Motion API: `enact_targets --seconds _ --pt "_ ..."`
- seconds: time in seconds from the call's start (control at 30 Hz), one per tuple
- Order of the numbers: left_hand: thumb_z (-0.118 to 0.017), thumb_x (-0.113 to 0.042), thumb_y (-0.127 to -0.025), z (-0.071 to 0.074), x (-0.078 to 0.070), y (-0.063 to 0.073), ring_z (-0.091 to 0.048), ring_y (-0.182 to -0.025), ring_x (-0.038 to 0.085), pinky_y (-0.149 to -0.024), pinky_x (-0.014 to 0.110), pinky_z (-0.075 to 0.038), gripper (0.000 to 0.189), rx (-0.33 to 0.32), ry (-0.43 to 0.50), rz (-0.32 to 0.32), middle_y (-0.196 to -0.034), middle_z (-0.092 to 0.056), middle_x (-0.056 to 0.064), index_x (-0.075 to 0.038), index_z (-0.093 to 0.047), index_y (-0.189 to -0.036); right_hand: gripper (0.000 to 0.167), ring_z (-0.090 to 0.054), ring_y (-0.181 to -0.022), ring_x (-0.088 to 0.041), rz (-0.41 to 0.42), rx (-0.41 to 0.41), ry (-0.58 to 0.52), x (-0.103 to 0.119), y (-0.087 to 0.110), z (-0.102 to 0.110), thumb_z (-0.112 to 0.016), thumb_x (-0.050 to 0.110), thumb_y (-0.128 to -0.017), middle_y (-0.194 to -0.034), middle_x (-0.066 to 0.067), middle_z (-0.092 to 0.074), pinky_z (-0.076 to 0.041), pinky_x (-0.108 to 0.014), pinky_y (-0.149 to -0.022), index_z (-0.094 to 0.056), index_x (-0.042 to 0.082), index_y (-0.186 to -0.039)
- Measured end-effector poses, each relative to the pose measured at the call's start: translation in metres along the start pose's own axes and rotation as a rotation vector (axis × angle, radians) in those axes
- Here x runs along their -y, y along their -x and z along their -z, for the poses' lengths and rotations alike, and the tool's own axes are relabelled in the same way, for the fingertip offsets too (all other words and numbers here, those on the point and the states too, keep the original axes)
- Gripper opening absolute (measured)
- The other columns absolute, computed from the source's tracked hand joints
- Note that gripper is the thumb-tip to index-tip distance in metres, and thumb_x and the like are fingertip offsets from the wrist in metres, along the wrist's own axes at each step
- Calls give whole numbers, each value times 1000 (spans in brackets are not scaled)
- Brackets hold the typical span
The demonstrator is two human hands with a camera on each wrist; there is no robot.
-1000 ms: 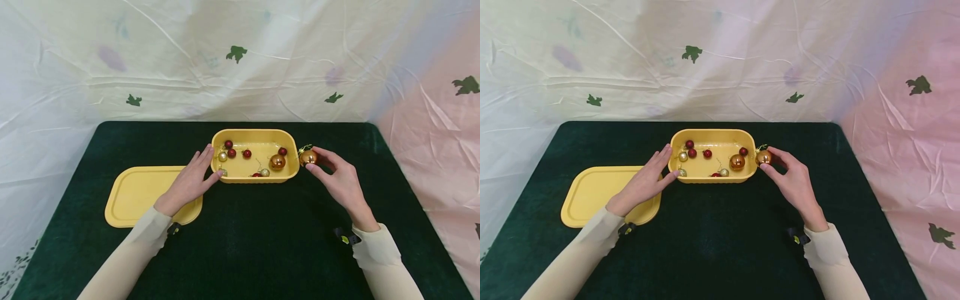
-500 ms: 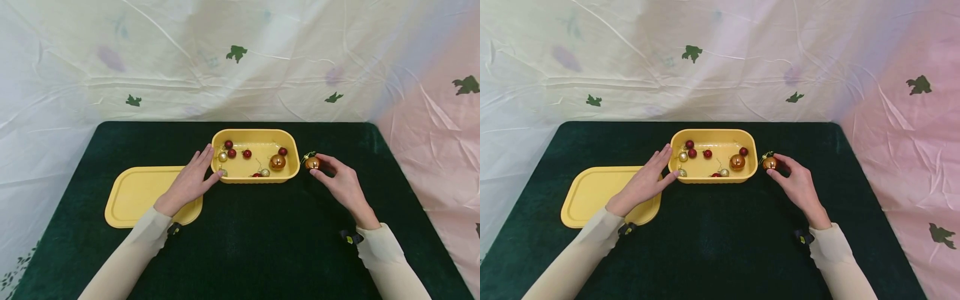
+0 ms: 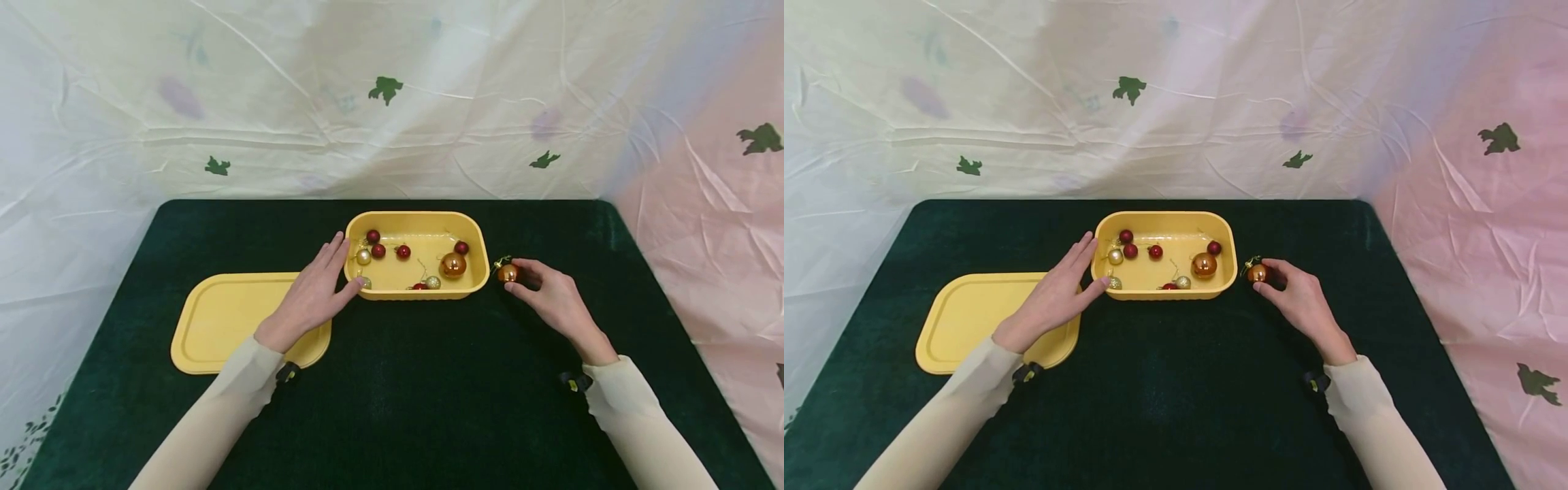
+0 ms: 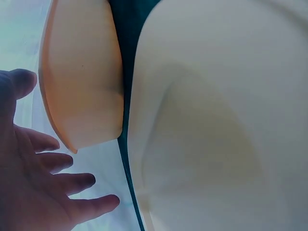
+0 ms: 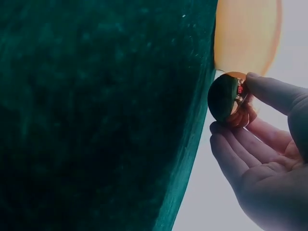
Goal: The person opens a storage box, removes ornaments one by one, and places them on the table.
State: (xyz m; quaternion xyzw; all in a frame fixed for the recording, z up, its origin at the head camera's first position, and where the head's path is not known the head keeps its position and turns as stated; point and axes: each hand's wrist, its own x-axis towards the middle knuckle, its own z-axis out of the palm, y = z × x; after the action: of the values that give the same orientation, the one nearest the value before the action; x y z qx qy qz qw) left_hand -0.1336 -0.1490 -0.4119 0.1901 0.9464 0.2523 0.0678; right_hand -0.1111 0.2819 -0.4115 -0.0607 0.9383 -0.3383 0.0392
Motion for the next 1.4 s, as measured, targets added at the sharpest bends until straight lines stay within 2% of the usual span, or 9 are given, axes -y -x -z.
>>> enact_targets --seconds 0.23,0.4,0.57,0.7,0.8,0.97,1.13,1.4 --pt "-35 -56 -109 1 -2 -5 -10 -158 39 -124 60 -19 79 12 -1 4 -174 0 11 -11 -6 -167 55 -63 -120 -40 2 34 30 -7 -3 -2 -66 36 -103 -136 -23 -61 -54 -59 -95 -54 2 -145" --pt "-34 -50 -111 0 -1 -8 -11 -157 42 -122 63 -22 75 30 -40 5 -174 1 11 -8 -8 -167 61 -61 -123 -42 -8 45 36 -7 -3 -2 -66 38 -103 -141 -25 -58 -52 -60 -98 -50 2 -149" --pt "-34 -46 -112 -2 -1 -10 -10 -157 44 -120 66 -23 72 41 -74 15 -174 2 9 -7 -7 -167 69 -55 -127 -47 -1 0 60 3 0 1 -65 45 -102 -149 -26 -52 -48 -66 -100 -46 4 -154" --pt "-32 -47 -112 -2 -2 -9 -11 -157 42 -121 64 -24 73 42 -87 15 -174 3 9 -7 -7 -167 64 -51 -131 -47 57 -86 49 15 1 4 -67 43 -101 -152 -23 -50 -45 -69 -102 -50 9 -152" --pt "-33 -47 -112 -2 -2 -8 -11 -157 41 -121 62 -24 73 39 -86 14 -174 3 9 -7 -7 -167 58 -51 -133 -42 121 -142 23 25 0 3 -71 37 -100 -150 -18 -53 -43 -68 -104 -54 12 -150" --pt "-35 -45 -112 -3 -3 -9 -10 -157 40 -123 60 -23 72 39 -75 16 -174 3 8 -6 -7 -167 52 -55 -130 -34 220 -185 6 39 -5 -2 -76 29 -97 -144 -12 -59 -44 -62 -106 -60 12 -144" --pt "-33 -46 -112 -4 -2 -10 -11 -158 39 -124 57 -20 72 40 -75 15 -174 3 9 -6 -8 -166 51 -59 -121 -33 292 -159 2 48 -15 -7 -77 25 -96 -140 -11 -61 -49 -58 -102 -61 8 -141" --pt "-33 -43 -113 -6 -1 -11 -12 -158 36 -127 51 -15 71 32 -74 -13 -173 0 13 -3 -8 -166 56 -62 -119 -35 346 -47 22 64 -34 -18 -78 27 -96 -141 -15 -60 -53 -54 -99 -58 4 -143"
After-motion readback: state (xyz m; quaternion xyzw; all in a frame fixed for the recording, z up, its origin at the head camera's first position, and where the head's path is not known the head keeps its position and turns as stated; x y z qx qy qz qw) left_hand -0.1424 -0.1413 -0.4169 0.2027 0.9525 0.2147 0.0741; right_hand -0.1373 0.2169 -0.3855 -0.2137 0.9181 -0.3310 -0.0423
